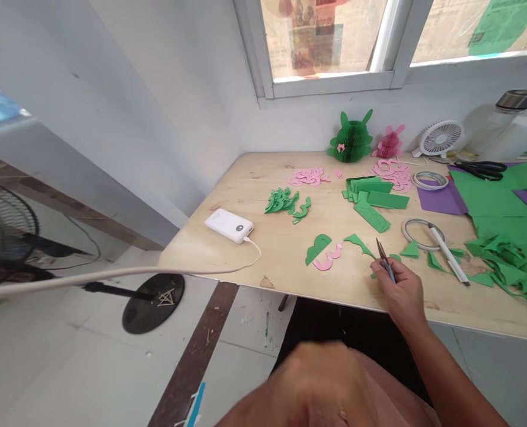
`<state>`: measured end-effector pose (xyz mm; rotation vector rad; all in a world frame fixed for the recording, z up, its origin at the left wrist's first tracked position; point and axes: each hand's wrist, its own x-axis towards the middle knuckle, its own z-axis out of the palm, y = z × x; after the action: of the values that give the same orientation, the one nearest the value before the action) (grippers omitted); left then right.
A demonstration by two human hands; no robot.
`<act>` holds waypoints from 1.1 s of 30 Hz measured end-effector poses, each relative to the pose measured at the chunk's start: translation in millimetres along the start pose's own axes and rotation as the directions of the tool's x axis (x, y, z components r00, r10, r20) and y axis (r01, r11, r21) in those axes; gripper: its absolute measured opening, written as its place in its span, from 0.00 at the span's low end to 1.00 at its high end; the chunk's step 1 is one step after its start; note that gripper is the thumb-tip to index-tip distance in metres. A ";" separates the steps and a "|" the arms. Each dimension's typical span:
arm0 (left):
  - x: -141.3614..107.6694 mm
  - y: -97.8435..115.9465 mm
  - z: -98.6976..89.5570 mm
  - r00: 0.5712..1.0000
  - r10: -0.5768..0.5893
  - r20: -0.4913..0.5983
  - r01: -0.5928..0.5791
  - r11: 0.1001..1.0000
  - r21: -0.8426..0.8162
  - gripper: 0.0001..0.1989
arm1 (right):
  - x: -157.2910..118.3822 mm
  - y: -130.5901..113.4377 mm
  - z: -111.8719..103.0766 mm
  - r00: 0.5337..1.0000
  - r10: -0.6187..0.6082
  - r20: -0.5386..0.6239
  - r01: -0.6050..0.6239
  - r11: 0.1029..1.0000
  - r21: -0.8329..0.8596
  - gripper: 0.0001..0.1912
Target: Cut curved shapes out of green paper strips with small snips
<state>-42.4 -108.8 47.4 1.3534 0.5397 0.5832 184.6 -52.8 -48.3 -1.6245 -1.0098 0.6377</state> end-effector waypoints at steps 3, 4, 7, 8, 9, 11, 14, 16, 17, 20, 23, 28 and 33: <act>26.0 -18.1 -28.7 0.967 0.043 -0.252 0.011 0.978 0.210 0.12 | -0.8 -0.5 -0.1 1.000 0.004 -0.006 -0.004 1.000 0.026 0.11; 34.4 -26.2 -37.7 0.918 0.147 -0.369 0.034 0.897 0.440 0.10 | -1.1 -1.3 -0.2 1.000 0.003 0.002 -0.003 1.000 0.025 0.11; 54.5 -50.6 -60.2 0.836 0.387 -0.390 0.099 0.591 0.800 0.07 | -2.0 -4.8 -0.5 1.000 0.007 0.016 -0.007 1.000 0.015 0.11; 59.1 -57.5 -65.8 0.830 0.423 -0.364 0.101 0.527 0.844 0.07 | -2.3 -5.9 -0.7 1.000 0.011 0.015 -0.012 1.000 0.009 0.11; 62.7 -63.2 -70.5 0.824 0.449 -0.347 0.107 0.477 0.872 0.08 | -2.7 -6.9 -0.8 1.000 0.017 0.015 -0.017 1.000 0.004 0.10; 68.0 -71.2 -77.2 0.815 0.473 -0.334 0.136 0.404 0.904 0.08 | -3.3 -8.3 -1.2 1.000 0.026 0.015 -0.025 1.000 -0.010 0.10; 74.9 -76.0 -82.6 0.798 0.476 -0.369 0.201 0.367 0.908 0.09 | -3.8 -9.0 -1.8 0.999 0.028 0.019 -0.028 0.999 -0.017 0.10; 80.6 -76.3 -85.1 0.779 0.471 -0.414 0.257 0.362 0.896 0.09 | -3.8 -9.1 -2.1 0.999 0.022 0.026 -0.021 1.000 -0.020 0.10; 83.8 -75.9 -86.4 0.769 0.465 -0.439 0.288 0.362 0.887 0.09 | -3.9 -9.2 -2.3 0.999 0.019 0.030 -0.018 1.000 -0.023 0.09; 94.0 -73.4 -90.3 0.752 0.431 -0.499 0.375 0.343 0.861 0.09 | -4.0 -9.6 -2.5 0.999 0.010 0.032 -0.009 0.999 -0.031 0.09; 103.6 -70.8 -93.4 0.763 0.386 -0.518 0.435 0.287 0.854 0.05 | -4.5 -9.8 -2.7 1.000 0.004 0.027 -0.003 0.999 -0.034 0.08; 112.8 -68.8 -94.7 0.763 0.355 -0.540 0.467 0.275 0.840 0.06 | -4.9 -10.5 -3.6 0.999 -0.009 0.039 0.010 0.999 -0.041 0.09; 112.2 -65.3 -95.1 0.731 0.304 -0.610 0.433 0.485 0.760 0.06 | -5.6 -11.5 -3.4 0.999 0.008 0.039 -0.007 1.000 -0.024 0.09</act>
<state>-17.2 28.2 -33.2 2.0730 1.7235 0.7824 181.2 -58.5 -36.8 -1.6430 -1.0436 0.6668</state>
